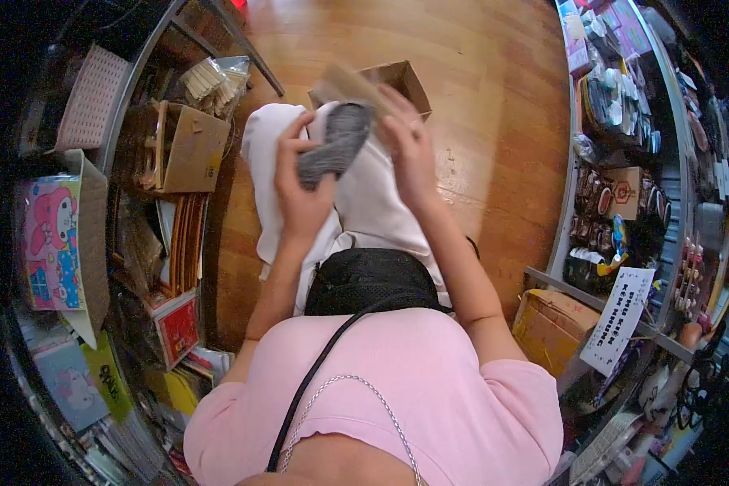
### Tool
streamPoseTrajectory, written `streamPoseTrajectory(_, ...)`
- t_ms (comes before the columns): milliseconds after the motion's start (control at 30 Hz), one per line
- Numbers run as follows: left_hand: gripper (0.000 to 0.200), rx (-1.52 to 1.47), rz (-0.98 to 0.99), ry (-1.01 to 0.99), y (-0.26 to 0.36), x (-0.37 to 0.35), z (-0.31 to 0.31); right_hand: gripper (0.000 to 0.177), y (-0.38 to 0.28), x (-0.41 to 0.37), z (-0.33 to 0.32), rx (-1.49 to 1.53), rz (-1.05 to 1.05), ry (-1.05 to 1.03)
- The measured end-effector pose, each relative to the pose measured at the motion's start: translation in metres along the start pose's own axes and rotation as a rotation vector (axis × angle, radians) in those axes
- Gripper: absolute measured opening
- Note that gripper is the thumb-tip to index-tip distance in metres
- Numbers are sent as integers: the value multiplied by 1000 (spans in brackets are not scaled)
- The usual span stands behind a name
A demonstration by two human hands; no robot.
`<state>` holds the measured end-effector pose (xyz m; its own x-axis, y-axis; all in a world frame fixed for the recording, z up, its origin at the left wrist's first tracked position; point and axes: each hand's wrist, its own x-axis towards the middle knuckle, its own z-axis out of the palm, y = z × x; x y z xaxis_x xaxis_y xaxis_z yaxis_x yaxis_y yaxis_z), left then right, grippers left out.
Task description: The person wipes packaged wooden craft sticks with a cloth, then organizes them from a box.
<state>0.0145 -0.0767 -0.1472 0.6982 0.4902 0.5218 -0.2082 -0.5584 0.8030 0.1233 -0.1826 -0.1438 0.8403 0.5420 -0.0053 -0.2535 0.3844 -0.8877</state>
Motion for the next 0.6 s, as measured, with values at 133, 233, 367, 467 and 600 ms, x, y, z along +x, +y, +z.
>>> streamPoseTrajectory(133,63,-90,-2,-75,8,-1,39,43,21,-12,12,-48,121,108)
streamPoseTrajectory(233,79,-120,5,-148,6,1,39,60,8,-9,19,31,72,-27)
streamPoseTrajectory(367,61,-112,-56,37,14,17,44,58,7,-19,32,-255,-65,27)
streamPoseTrajectory(467,47,-107,-87,84,13,35,38,57,8,-22,35,-365,-145,-19)
streamPoseTrajectory(600,41,-406,-373,204,-28,73,14,60,22,-48,51,-275,-178,-156)
